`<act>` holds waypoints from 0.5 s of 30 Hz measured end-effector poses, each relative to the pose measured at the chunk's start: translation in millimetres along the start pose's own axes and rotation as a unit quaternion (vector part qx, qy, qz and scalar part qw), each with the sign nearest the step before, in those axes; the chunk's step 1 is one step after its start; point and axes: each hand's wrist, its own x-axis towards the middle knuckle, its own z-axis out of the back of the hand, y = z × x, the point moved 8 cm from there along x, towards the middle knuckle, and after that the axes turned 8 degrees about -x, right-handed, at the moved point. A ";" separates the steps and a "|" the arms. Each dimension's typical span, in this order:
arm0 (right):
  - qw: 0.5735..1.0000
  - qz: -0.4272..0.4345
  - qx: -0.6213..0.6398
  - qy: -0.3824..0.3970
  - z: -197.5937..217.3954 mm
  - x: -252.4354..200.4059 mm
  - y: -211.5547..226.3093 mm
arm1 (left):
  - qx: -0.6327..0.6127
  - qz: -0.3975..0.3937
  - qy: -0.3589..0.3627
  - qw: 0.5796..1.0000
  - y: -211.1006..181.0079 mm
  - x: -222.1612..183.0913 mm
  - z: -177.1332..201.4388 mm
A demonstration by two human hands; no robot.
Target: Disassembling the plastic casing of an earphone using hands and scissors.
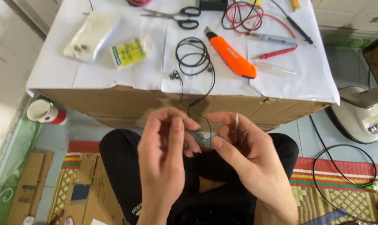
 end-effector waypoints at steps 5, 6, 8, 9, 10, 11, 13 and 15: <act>0.998 -0.021 0.048 0.033 2.4 5.0 -9.5 | 0.036 -0.010 0.056 0.998 6.1 4.3 -15.3; 0.995 -0.034 0.075 0.048 1.6 4.5 -14.0 | 0.049 0.001 0.052 0.997 7.1 3.3 -18.5; 0.992 -0.047 0.102 0.064 -0.3 1.0 -20.9 | 0.061 0.010 0.048 0.997 7.9 5.2 -25.8; 0.999 -0.010 -0.030 0.040 3.5 -0.9 -18.7 | 0.123 -0.044 0.054 0.990 -0.2 7.8 -32.3; 0.987 0.025 -0.161 0.015 5.6 -3.6 -15.9 | 0.185 -0.096 0.059 0.976 -8.1 9.0 -38.8; 0.987 0.025 -0.161 0.017 3.0 -7.1 -14.4 | 0.186 -0.096 0.057 0.976 -6.3 8.1 -38.4; 0.981 0.015 -0.192 0.016 -1.4 -12.2 -13.5 | 0.153 -0.102 0.071 0.980 -3.1 8.2 -39.8; 0.981 0.032 -0.189 0.016 -2.8 -14.5 -3.2 | 0.106 -0.071 0.071 0.989 0.0 6.2 -39.3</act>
